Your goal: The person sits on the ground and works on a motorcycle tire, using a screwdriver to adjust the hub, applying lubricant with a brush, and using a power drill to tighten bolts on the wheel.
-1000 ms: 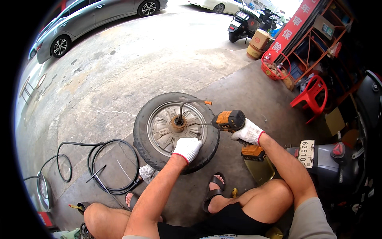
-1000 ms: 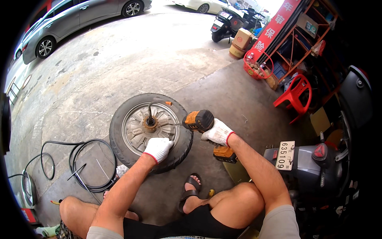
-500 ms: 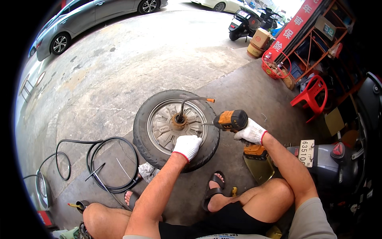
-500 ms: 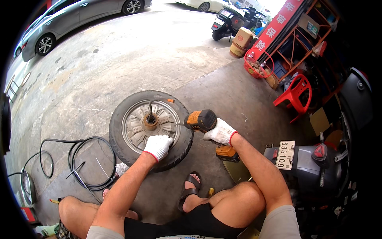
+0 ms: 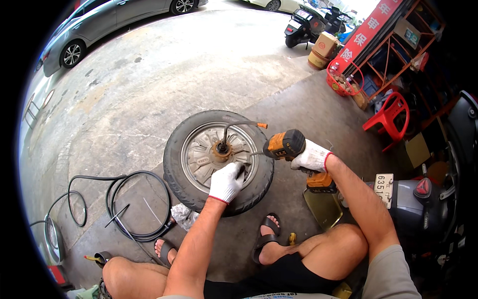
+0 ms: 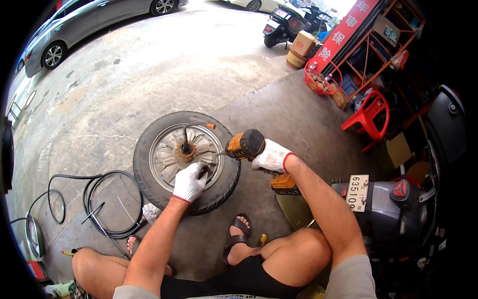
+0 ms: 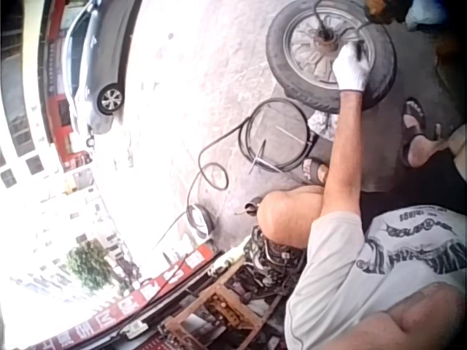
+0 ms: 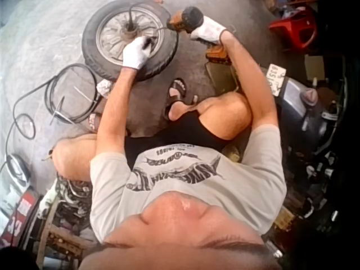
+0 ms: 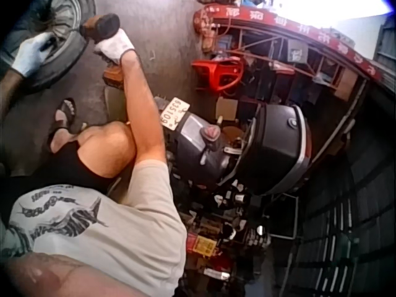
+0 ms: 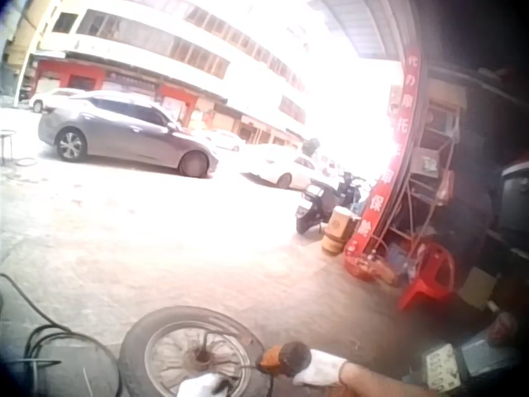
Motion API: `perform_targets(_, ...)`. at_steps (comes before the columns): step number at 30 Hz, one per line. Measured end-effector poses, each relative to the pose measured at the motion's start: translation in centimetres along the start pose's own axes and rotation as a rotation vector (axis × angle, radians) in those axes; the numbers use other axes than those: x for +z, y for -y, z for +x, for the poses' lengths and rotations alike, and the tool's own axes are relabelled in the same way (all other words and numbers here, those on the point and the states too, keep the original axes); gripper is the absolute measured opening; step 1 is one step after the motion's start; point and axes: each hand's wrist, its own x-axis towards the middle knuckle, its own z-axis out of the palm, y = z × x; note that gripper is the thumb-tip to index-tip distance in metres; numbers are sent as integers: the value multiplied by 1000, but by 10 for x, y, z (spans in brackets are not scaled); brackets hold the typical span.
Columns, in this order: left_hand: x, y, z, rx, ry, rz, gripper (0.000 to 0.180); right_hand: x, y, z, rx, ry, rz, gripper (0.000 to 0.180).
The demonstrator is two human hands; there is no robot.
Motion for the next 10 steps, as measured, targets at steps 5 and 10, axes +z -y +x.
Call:
perform_targets(5, 2, -2, 4, -79, -18, -23, 16, -30, 31, 28, 52, 107, -179, 14)
perform_targets(10, 1, 0, 4, -110, 0, -31, 17, -49, 67, 47, 32, 220, -520, 16)
